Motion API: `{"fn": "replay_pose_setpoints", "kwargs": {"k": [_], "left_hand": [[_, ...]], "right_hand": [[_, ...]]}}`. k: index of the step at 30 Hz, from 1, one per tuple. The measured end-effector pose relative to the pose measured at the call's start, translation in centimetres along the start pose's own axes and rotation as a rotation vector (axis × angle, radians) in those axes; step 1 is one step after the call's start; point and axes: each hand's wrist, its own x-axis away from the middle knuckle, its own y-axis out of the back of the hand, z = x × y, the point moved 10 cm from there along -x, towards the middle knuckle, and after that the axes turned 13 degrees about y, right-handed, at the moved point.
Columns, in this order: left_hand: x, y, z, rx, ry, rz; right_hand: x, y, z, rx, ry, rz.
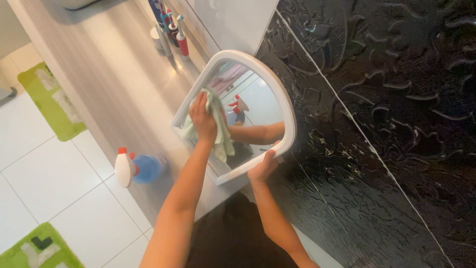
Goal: The person retrieves a spray bottle and a cloth from under the bathroom sink, then sprays and wipes a small wall-mounted mirror repeatedly. They continue wiping the mirror surface with the cloth for the remainder of the clip.
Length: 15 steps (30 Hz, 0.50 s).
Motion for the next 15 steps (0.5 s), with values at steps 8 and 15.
{"fn": "replay_pose_setpoints", "kwargs": {"k": [8,15], "left_hand": [[9.2,3.5,11.1,-0.237,0.397,-0.042],[14.4,5.4,13.7,0.094,0.929,0.146]], "right_hand": [[0.5,1.2,-1.5,-0.087,0.027,-0.147],[1.8,2.0,-5.7,-0.199,-0.052,-0.174]]}}
